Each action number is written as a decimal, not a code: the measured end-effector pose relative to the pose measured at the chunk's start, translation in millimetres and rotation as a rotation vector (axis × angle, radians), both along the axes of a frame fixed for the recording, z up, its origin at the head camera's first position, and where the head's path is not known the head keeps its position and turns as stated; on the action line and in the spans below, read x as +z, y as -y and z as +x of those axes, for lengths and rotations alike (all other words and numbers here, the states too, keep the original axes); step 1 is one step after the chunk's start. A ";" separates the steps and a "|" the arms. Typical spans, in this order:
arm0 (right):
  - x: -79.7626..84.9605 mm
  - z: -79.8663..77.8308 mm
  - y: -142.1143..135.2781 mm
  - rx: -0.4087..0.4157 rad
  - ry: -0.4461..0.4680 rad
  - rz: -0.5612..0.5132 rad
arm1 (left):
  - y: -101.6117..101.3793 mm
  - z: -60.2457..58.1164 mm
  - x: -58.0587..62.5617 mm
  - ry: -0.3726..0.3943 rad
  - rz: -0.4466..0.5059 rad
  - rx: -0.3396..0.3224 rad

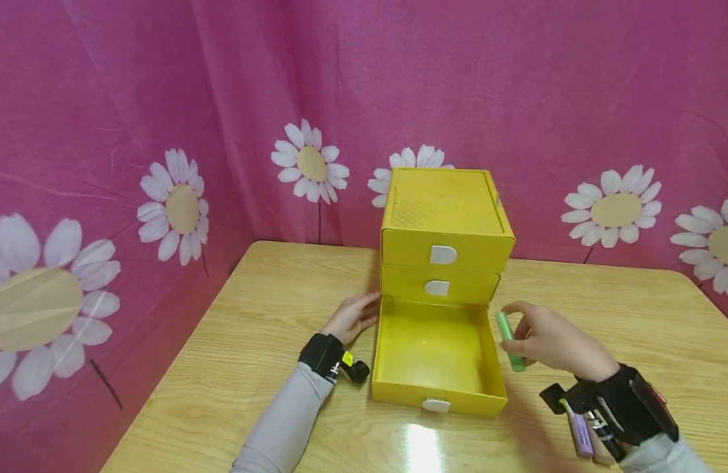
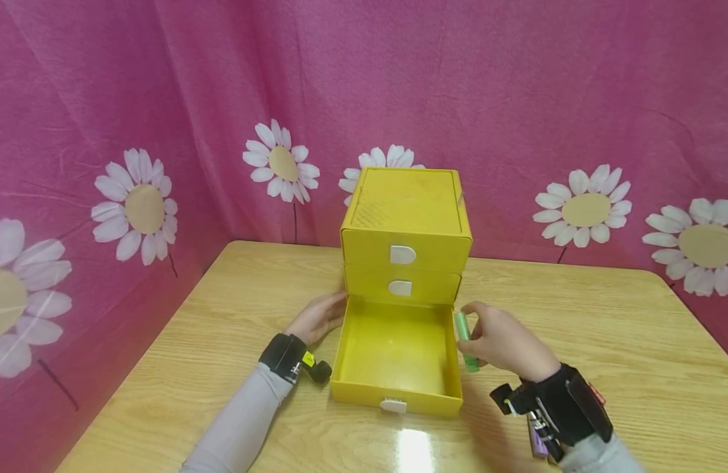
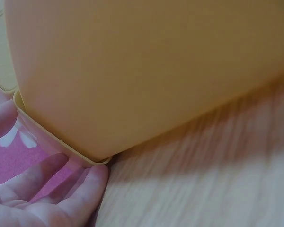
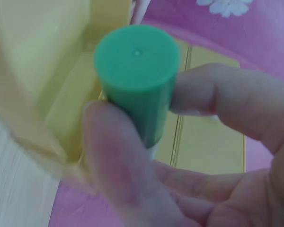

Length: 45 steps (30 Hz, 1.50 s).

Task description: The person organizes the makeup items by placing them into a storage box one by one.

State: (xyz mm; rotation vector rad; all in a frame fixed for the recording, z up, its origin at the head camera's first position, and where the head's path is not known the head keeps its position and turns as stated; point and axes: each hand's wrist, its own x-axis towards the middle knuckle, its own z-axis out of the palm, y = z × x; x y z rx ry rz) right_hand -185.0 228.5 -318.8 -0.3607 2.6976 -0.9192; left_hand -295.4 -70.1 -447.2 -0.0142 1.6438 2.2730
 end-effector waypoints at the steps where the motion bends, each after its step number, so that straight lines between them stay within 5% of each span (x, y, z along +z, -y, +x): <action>1: 1.9 -2.3 6.1 0.005 -0.001 0.007 | 0.1 0.1 0.1 0.002 0.001 0.001; 12: -6.6 -28.8 60.9 0.123 0.061 -0.089 | 1.2 -0.3 -0.8 0.001 0.000 -0.017; 19: -20.4 -46.4 95.2 0.195 0.122 -0.049 | 2.0 -0.4 -1.1 0.004 -0.006 -0.010; 34: -59.5 -75.2 141.4 0.140 0.272 0.043 | 2.5 1.3 0.1 0.023 -0.008 -0.010; 41: -80.1 -86.3 150.5 0.068 0.335 -0.072 | 2.6 1.4 -0.1 0.019 -0.018 -0.007; 44: -97.5 -96.0 149.2 0.087 0.328 -0.116 | 2.4 0.9 0.7 0.026 -0.013 -0.011; 45: -115.2 -107.1 146.1 0.106 0.326 -0.146 | 2.3 0.9 1.1 0.028 -0.011 -0.012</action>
